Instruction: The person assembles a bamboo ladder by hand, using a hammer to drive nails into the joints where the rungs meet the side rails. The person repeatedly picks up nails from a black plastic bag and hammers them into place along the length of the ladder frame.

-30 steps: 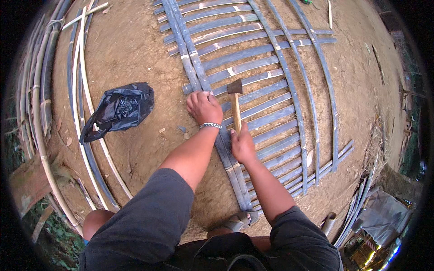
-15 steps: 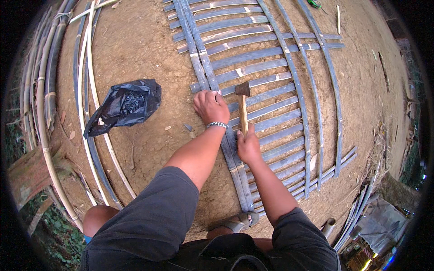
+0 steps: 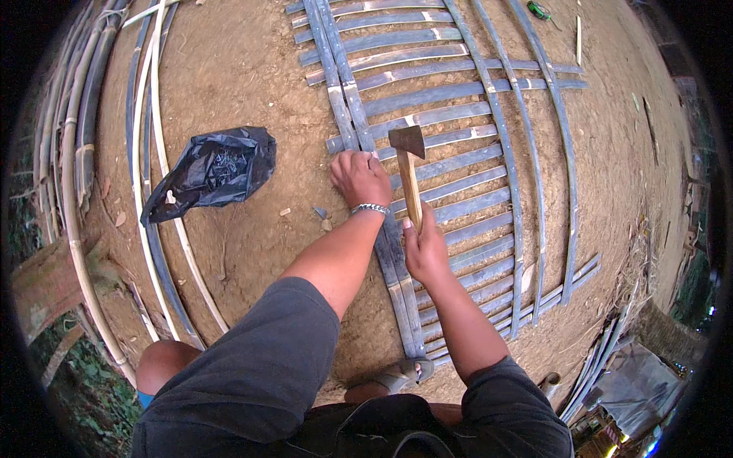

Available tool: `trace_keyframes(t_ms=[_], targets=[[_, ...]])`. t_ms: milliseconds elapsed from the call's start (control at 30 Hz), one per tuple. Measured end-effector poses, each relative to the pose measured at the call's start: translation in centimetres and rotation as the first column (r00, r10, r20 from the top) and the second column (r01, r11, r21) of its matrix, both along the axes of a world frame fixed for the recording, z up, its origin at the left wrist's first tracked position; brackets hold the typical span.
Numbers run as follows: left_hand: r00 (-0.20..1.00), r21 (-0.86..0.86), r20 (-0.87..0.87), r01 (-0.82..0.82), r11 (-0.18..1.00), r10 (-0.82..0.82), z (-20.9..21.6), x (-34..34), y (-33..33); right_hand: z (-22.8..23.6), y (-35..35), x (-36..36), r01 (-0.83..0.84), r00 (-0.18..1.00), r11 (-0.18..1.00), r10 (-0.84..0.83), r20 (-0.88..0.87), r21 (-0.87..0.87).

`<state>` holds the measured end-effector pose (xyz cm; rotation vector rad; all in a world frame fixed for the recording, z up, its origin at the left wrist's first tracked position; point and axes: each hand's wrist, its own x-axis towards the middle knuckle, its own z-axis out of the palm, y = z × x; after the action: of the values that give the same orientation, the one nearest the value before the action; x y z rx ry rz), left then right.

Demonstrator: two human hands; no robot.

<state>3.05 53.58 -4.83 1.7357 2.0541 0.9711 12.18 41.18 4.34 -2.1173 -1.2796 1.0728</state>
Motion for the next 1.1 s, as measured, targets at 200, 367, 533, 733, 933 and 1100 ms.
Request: trace_keyframes(t_ms=[200,367,533,733,933,1100], targets=[[1.0,0.029,0.019,-0.003,1.0,0.003,-0.2,-0.1,-0.1,1.0,1.7,3.0,-0.231,0.968,0.969,0.238,0.081,-0.089],[0.998,0.05,0.059,0.005,0.999,-0.007,-0.2,-0.1,-0.2,1.7,2.3,3.9,-0.272,0.957,0.961,0.264,0.122,0.049],[0.999,0.042,0.034,0.009,0.999,-0.011,-0.1,0.0,-0.1,0.7,3.2,5.5,-0.337,0.914,0.932,0.358,0.189,-0.135],[0.998,0.063,0.059,-0.005,0.998,0.001,-0.4,0.0,0.1,0.8,2.8,5.6,-0.342,0.922,0.94,0.336,0.192,-0.005],[0.999,0.072,0.052,0.004,0.997,-0.007,-0.5,-0.1,-0.2,0.3,2.5,5.7,-0.313,0.936,0.948,0.299,0.184,0.052],[0.999,0.053,0.035,-0.006,0.999,0.004,-0.5,-0.1,-0.1,0.8,2.9,5.5,-0.332,0.921,0.943,0.332,0.202,-0.032]])
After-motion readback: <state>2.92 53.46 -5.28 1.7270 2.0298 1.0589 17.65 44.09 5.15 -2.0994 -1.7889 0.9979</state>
